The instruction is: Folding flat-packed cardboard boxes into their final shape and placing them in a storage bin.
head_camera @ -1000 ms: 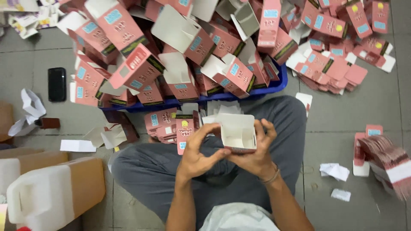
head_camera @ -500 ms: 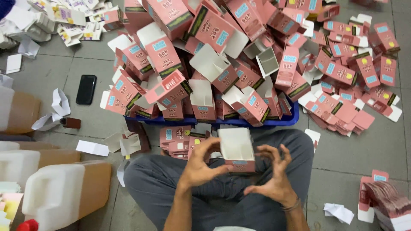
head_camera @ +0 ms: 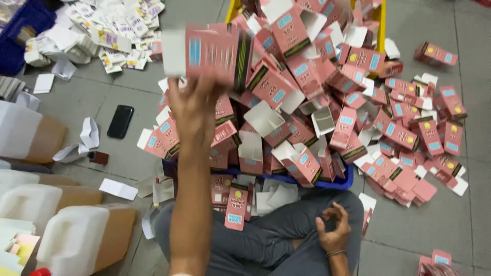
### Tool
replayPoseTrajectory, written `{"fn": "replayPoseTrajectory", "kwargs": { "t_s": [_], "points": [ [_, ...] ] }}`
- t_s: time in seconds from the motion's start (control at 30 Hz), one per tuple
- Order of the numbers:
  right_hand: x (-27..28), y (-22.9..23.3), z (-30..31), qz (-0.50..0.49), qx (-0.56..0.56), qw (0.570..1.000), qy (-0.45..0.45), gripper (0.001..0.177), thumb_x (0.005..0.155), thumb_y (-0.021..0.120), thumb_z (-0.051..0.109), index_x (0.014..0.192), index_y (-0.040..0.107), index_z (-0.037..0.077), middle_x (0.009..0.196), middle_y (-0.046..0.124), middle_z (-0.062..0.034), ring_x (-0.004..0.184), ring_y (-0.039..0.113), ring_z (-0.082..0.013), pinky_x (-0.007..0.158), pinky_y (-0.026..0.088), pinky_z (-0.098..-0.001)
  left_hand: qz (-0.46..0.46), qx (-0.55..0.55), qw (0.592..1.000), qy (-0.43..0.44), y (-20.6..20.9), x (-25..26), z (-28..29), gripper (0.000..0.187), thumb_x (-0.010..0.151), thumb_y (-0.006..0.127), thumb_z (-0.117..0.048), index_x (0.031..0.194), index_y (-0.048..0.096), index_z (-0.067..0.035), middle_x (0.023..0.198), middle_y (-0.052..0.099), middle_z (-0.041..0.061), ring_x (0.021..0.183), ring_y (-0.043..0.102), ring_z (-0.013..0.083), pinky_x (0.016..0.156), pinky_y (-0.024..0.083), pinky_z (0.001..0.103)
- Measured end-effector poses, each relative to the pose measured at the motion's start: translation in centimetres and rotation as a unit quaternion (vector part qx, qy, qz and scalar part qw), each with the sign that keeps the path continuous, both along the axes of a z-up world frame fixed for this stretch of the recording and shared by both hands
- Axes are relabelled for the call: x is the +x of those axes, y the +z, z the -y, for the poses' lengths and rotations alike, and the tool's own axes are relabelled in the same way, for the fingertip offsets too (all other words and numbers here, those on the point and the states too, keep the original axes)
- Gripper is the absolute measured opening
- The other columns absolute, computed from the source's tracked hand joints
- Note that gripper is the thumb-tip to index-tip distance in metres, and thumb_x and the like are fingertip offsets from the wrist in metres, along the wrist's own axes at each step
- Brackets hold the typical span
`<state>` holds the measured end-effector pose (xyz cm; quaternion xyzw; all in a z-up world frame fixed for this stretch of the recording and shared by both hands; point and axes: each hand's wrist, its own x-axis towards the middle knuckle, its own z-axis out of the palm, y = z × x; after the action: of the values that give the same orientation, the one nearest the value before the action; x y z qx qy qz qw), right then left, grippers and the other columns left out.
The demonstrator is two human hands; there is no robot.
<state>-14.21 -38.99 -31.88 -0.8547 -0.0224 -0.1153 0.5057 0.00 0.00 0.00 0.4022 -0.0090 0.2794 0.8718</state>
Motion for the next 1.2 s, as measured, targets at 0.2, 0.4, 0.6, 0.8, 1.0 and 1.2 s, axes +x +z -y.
{"fn": "replayPoseTrajectory", "kwargs": {
  "t_s": [0.2, 0.4, 0.6, 0.8, 1.0, 1.2],
  "points": [
    [1.0, 0.3, -0.2, -0.017, -0.043, 0.999, -0.005, 0.061, 0.08, 0.073, 0.022, 0.136, 0.055, 0.005, 0.09, 0.07, -0.0078, 0.074, 0.065, -0.0198, 0.071, 0.053, -0.0317, -0.007, 0.015, 1.0, 0.021, 1.6, 13.2, -0.5, 0.058, 0.078, 0.084, -0.022, 0.12, 0.053, 0.005, 0.105, 0.068, 0.02, 0.096, 0.072, 0.0321, 0.084, 0.065, 0.039],
    [0.6, 0.3, 0.0, 0.023, -0.017, 1.0, -0.012, 0.059, 0.078, 0.074, 0.021, 0.133, 0.058, 0.005, 0.09, 0.07, -0.0063, 0.074, 0.065, -0.0179, 0.072, 0.054, -0.0291, -0.008, 0.219, 0.975, 0.041, 1.7, 13.5, 3.6, 0.046, 0.087, 0.08, -0.02, 0.119, 0.055, 0.002, 0.097, 0.073, 0.018, 0.085, 0.077, 0.0249, 0.074, 0.069, 0.033],
    [0.8, 0.5, -0.1, 0.038, -0.014, 0.999, 0.002, 0.055, 0.078, 0.074, 0.021, 0.129, 0.061, 0.004, 0.087, 0.07, -0.0067, 0.073, 0.065, -0.0179, 0.072, 0.054, -0.0292, -0.051, 0.357, 0.931, 0.061, 0.7, 8.5, 3.8, 0.064, 0.092, 0.079, -0.023, 0.14, 0.047, 0.004, 0.092, 0.076, 0.012, 0.081, 0.077, 0.017, 0.074, 0.067, 0.027],
    [0.5, 0.7, -0.3, 0.033, -0.025, 0.999, -0.001, 0.05, 0.08, 0.073, 0.023, 0.124, 0.064, 0.003, 0.086, 0.07, -0.0069, 0.072, 0.065, -0.0183, 0.07, 0.053, -0.0295, -0.094, 0.353, 0.929, 0.062, 0.5, -1.4, 2.1, 0.034, 0.094, 0.075, -0.011, 0.124, 0.06, -0.005, 0.096, 0.07, 0.006, 0.082, 0.067, 0.015, 0.077, 0.058, 0.027],
    [0.4, 0.3, -0.1, 0.04, -0.051, 0.998, -0.002, 0.043, 0.081, 0.074, 0.027, 0.117, 0.068, 0.005, 0.084, 0.07, -0.0064, 0.072, 0.066, -0.0179, 0.07, 0.053, -0.0298, -0.135, 0.389, 0.891, 0.19, -5.6, -9.8, 1.5, 0.012, 0.09, 0.076, -0.005, 0.094, 0.065, -0.006, 0.08, 0.063, 0.001, 0.064, 0.052, 0.0089, 0.056, 0.043, 0.022],
    [0.9, 0.1, 0.4, 0.069, -0.075, 0.995, 0.024, 0.036, 0.089, 0.074, 0.043, 0.109, 0.072, 0.013, 0.079, 0.071, -0.0064, 0.069, 0.07, -0.0264, 0.068, 0.056, -0.0374, -0.185, 0.512, 0.838, 0.028, -16.3, -15.5, 3.5, 0.033, 0.086, 0.085, -0.026, 0.06, 0.066, -0.015, 0.052, 0.061, 0.005, 0.047, 0.06, 0.0234, 0.051, 0.047, 0.031]
  ]
}}
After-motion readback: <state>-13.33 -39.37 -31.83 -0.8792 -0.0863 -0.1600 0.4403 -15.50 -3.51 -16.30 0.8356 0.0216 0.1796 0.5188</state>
